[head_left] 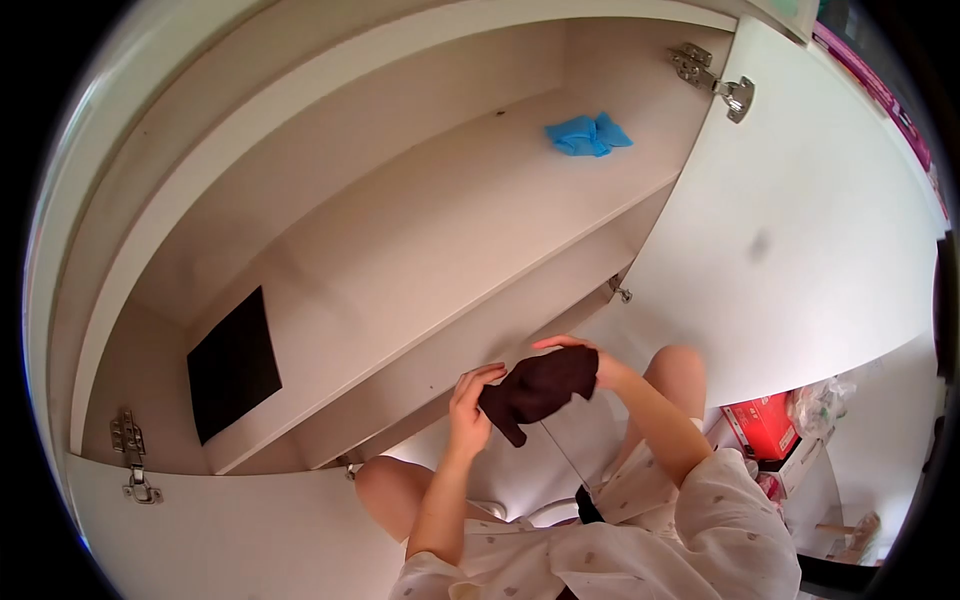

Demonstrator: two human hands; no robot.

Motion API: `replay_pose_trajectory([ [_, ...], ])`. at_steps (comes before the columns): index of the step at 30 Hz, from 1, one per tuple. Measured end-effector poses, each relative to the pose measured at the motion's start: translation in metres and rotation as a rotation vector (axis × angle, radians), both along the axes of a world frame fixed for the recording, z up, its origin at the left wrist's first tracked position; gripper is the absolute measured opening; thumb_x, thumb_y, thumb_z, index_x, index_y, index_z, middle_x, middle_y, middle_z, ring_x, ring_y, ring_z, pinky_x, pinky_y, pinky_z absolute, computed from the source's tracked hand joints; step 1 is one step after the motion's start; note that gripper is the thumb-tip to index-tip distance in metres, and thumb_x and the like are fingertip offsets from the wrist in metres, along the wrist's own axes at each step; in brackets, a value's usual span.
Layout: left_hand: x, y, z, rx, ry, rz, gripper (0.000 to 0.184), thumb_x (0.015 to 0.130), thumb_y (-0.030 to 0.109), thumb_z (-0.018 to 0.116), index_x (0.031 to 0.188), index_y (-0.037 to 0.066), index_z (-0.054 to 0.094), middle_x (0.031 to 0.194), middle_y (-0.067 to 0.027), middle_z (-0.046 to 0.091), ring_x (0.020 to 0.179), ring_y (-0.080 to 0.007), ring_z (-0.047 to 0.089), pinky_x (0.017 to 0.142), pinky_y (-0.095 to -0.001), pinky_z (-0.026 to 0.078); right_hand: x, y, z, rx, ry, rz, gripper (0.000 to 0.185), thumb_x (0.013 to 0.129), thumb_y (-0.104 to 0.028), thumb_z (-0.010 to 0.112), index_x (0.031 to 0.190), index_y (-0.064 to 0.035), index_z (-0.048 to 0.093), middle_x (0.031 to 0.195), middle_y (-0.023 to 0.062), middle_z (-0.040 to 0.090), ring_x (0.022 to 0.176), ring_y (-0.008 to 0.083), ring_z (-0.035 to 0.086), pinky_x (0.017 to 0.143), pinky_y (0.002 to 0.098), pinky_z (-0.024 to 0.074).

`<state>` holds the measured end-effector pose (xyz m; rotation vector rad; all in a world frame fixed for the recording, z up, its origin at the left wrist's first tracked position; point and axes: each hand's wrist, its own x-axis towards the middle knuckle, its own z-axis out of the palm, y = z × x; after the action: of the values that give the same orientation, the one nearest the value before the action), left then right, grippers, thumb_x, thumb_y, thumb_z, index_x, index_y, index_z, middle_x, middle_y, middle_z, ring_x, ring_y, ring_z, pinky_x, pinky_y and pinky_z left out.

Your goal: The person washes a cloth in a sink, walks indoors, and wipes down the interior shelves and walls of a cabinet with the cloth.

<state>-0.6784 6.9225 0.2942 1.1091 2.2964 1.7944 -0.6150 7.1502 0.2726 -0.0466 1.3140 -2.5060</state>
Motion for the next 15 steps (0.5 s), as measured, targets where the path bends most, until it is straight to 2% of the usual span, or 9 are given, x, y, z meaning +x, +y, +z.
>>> replay_pose_trajectory([
  [1,-0.002,-0.002,-0.003,-0.002,-0.012,0.007,0.023,0.077,0.009,0.049,0.097,0.002,0.058,0.098,-0.0109,0.059,0.092,-0.0242,0.056,0.078,-0.0297,0.043,-0.003,0.000,-0.002,-0.002,-0.012,0.007,0.043,0.083,-0.013,0.051,0.123,-0.0012,0.040,0.118,0.0111,0.050,0.106,0.0177,0.050,0.090,0.0306,0.0403],
  [3,-0.005,-0.004,-0.013,-0.030,-0.528,-0.049,0.022,0.081,0.013,0.048,0.098,0.002,0.057,0.096,-0.0074,0.059,0.092,-0.0182,0.055,0.077,-0.0273,0.043,-0.007,0.001,-0.007,-0.299,-0.253,0.050,0.041,0.086,-0.017,0.044,0.123,-0.0009,0.040,0.118,0.0111,0.050,0.107,0.0182,0.050,0.091,0.0316,0.0400],
  [4,-0.007,-0.005,-0.022,-0.030,-0.531,-0.047,0.022,0.081,0.013,0.048,0.098,0.002,0.057,0.096,-0.0074,0.059,0.092,-0.0182,0.055,0.077,-0.0273,0.043,-0.010,0.001,-0.012,-0.300,-0.256,0.051,0.041,0.086,-0.017,0.044,0.123,-0.0009,0.040,0.118,0.0111,0.050,0.107,0.0182,0.050,0.091,0.0316,0.0400],
  [7,-0.007,-0.004,-0.037,-0.077,-0.954,0.043,0.026,0.086,0.015,0.043,0.106,0.004,0.055,0.101,-0.0027,0.058,0.093,-0.0161,0.055,0.076,-0.0258,0.044,-0.018,0.002,-0.020,-0.246,-0.183,0.024,0.040,0.088,-0.020,0.039,0.122,-0.0003,0.041,0.120,0.0112,0.049,0.106,0.0184,0.050,0.091,0.0314,0.0403],
  [9,0.008,-0.005,-0.032,0.157,-1.225,0.210,0.033,0.088,0.021,0.041,0.116,0.005,0.048,0.110,-0.0048,0.054,0.101,-0.0179,0.051,0.084,-0.0277,0.041,-0.010,-0.004,-0.020,-0.394,-0.334,-0.017,0.037,0.088,-0.019,0.039,0.119,0.0000,0.044,0.117,0.0110,0.051,0.104,0.0191,0.052,0.090,0.0310,0.0410],
  [10,0.019,-0.010,-0.028,0.423,-1.308,0.192,0.040,0.089,0.028,0.041,0.121,0.003,0.041,0.119,-0.0061,0.048,0.111,-0.0189,0.044,0.093,-0.0299,0.034,-0.002,-0.021,-0.009,-0.181,-0.487,-0.192,0.035,0.088,-0.019,0.038,0.116,-0.0002,0.047,0.113,0.0109,0.054,0.100,0.0204,0.054,0.087,0.0327,0.0432],
  [11,0.023,-0.012,-0.027,0.422,-1.309,0.194,0.040,0.089,0.028,0.041,0.121,0.003,0.041,0.119,-0.0061,0.048,0.111,-0.0189,0.044,0.093,-0.0299,0.034,0.006,-0.023,-0.015,-0.182,-0.488,-0.190,0.035,0.088,-0.019,0.038,0.116,-0.0002,0.047,0.113,0.0109,0.054,0.100,0.0204,0.054,0.087,0.0327,0.0432],
  [13,0.027,-0.016,-0.024,0.527,-1.361,0.053,0.040,0.089,0.030,0.043,0.122,0.007,0.041,0.119,-0.0040,0.048,0.108,-0.0157,0.044,0.090,-0.0288,0.034,0.021,-0.026,-0.033,-0.344,-0.562,-0.245,0.040,0.085,-0.021,0.040,0.117,0.0019,0.047,0.115,0.0128,0.052,0.102,0.0235,0.053,0.091,0.0336,0.0401],
  [15,0.037,-0.017,-0.021,0.457,-1.259,0.104,0.042,0.088,0.030,0.046,0.121,0.004,0.041,0.120,-0.0061,0.047,0.111,-0.0177,0.043,0.093,-0.0302,0.032,0.034,-0.041,-0.057,-0.474,-0.537,-0.223,0.041,0.085,-0.022,0.039,0.118,0.0016,0.046,0.115,0.0129,0.052,0.100,0.0244,0.054,0.088,0.0357,0.0420],
])
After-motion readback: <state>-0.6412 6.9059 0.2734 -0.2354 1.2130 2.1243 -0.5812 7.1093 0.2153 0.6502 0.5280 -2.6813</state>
